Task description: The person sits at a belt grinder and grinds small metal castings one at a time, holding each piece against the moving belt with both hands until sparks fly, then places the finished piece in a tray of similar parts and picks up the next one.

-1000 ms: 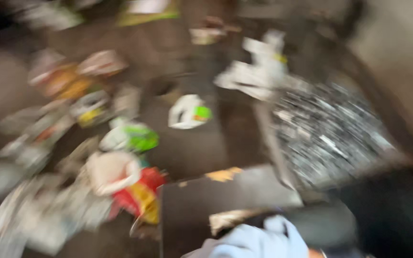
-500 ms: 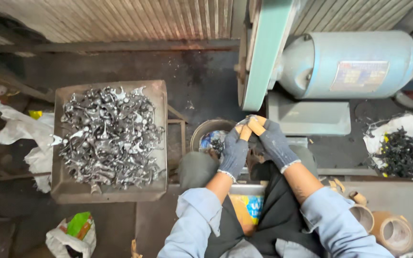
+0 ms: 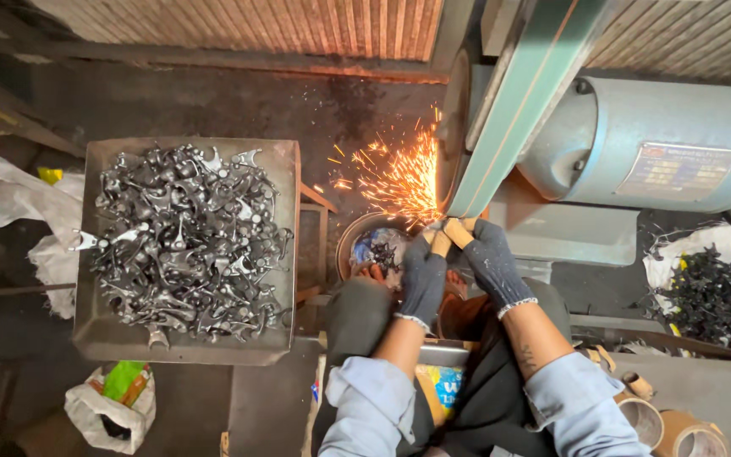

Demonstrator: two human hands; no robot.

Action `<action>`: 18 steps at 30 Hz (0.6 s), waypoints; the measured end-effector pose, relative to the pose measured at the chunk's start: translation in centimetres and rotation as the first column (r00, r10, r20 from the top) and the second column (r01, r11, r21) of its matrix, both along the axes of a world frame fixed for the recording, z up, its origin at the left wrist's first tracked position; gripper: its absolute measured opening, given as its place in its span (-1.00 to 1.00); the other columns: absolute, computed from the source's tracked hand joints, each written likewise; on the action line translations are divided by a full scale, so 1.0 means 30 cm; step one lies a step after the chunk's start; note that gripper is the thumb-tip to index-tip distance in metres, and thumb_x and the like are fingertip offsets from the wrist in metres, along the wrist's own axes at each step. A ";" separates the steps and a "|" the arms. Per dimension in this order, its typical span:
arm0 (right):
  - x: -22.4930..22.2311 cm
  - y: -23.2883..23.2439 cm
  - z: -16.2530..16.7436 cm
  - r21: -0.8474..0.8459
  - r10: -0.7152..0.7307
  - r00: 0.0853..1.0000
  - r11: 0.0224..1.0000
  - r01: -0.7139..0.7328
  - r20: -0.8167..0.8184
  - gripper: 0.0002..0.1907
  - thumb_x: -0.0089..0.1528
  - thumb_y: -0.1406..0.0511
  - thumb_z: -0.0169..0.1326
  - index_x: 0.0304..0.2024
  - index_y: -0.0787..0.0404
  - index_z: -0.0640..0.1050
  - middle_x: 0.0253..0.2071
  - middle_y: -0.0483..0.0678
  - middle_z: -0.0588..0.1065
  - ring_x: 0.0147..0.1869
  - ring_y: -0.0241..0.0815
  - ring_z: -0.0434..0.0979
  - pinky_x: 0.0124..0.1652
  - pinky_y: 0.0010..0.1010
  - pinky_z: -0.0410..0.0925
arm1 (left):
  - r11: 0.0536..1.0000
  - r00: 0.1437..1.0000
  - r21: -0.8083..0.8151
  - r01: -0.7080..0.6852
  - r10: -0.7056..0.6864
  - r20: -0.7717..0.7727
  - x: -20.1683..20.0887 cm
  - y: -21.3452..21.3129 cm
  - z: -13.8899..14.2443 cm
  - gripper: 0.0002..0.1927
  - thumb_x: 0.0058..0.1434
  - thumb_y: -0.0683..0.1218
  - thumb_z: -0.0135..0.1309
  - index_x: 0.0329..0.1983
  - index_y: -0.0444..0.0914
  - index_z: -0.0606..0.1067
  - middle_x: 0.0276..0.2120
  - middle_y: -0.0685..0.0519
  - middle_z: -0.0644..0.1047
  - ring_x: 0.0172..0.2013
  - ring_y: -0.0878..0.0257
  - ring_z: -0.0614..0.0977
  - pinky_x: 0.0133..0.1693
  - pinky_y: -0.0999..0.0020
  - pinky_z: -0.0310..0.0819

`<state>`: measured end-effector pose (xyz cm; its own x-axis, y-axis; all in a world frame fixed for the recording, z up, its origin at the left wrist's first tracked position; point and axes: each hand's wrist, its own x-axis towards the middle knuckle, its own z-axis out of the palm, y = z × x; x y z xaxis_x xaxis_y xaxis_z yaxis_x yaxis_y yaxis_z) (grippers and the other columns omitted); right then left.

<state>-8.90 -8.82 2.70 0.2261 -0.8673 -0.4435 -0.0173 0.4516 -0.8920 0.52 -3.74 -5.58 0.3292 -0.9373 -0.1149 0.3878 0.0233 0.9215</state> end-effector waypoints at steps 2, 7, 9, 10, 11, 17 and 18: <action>0.007 0.001 -0.012 0.049 -0.023 0.992 0.999 0.017 0.125 -0.64 0.33 0.17 0.10 -0.17 0.40 0.62 -0.26 -0.05 0.63 -0.23 -0.30 0.61 -0.20 -0.45 0.48 | 0.999 0.957 0.021 0.033 -0.038 0.287 0.061 -0.015 0.002 -0.77 0.33 -0.16 -0.01 -0.03 -0.36 0.54 -0.15 -0.10 0.61 -0.17 0.14 0.63 -0.17 0.26 0.51; 0.013 -0.001 -0.014 0.130 -0.104 0.984 0.988 0.086 0.141 -0.66 0.37 0.19 0.09 -0.15 0.41 0.60 -0.28 0.00 0.55 -0.27 -0.24 0.51 -0.26 -0.40 0.39 | 0.971 0.790 0.238 -0.025 -0.126 0.600 0.076 -0.062 0.063 -0.74 0.35 -0.04 0.08 -0.16 -0.37 0.53 -0.24 -0.19 0.64 -0.22 0.01 0.69 -0.16 0.17 0.52; 0.009 0.001 -0.008 0.123 -0.129 0.960 0.987 0.101 0.249 -0.69 0.34 0.21 0.08 -0.15 0.39 0.60 -0.24 -0.01 0.61 -0.23 -0.26 0.60 -0.21 -0.42 0.47 | 0.987 0.754 0.153 -0.055 -0.060 0.655 0.056 -0.066 0.079 -0.74 0.37 -0.04 0.07 -0.11 -0.36 0.56 -0.20 -0.20 0.64 -0.16 -0.02 0.66 -0.13 0.17 0.52; 0.010 0.004 -0.003 0.121 -0.133 0.958 0.987 0.105 0.254 -0.69 0.35 0.21 0.07 -0.15 0.40 0.59 -0.25 -0.01 0.61 -0.24 -0.26 0.60 -0.21 -0.42 0.47 | 0.991 0.734 0.111 -0.069 -0.025 0.679 0.045 -0.064 0.081 -0.74 0.37 -0.04 0.07 -0.09 -0.35 0.57 -0.18 -0.21 0.64 -0.13 -0.04 0.65 -0.12 0.16 0.52; 0.012 0.004 0.003 0.118 -0.137 0.955 0.987 0.110 0.261 -0.69 0.35 0.21 0.07 -0.15 0.40 0.59 -0.25 -0.01 0.60 -0.24 -0.25 0.60 -0.22 -0.42 0.47 | 0.993 0.766 0.101 -0.065 -0.015 0.643 0.036 -0.063 0.079 -0.73 0.37 -0.04 0.05 -0.07 -0.35 0.56 -0.17 -0.19 0.64 -0.14 -0.02 0.66 -0.11 0.18 0.52; 0.016 0.008 0.042 0.146 -0.170 0.958 0.979 0.139 0.230 -0.69 0.37 0.22 0.06 -0.16 0.41 0.59 -0.29 -0.01 0.59 -0.27 -0.25 0.57 -0.25 -0.39 0.44 | 0.988 0.776 0.109 -0.106 0.014 0.631 0.001 -0.062 0.031 -0.75 0.34 -0.04 0.06 -0.13 -0.34 0.55 -0.24 -0.19 0.62 -0.21 -0.05 0.67 -0.17 0.17 0.52; 0.015 0.007 0.046 0.131 -0.166 0.956 0.982 0.137 0.241 -0.69 0.37 0.22 0.07 -0.16 0.41 0.58 -0.28 -0.01 0.59 -0.26 -0.26 0.57 -0.24 -0.40 0.44 | 0.989 0.748 0.103 -0.110 0.014 0.663 -0.004 -0.064 0.025 -0.77 0.32 -0.05 0.06 -0.16 -0.34 0.54 -0.26 -0.21 0.61 -0.23 -0.09 0.66 -0.19 0.14 0.51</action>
<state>-8.46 -8.60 4.07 0.2119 -0.8479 -0.4860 0.2755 0.5289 -0.8027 0.39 -5.67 -4.82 0.4241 -0.9048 0.0370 -0.3155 -0.1093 0.9426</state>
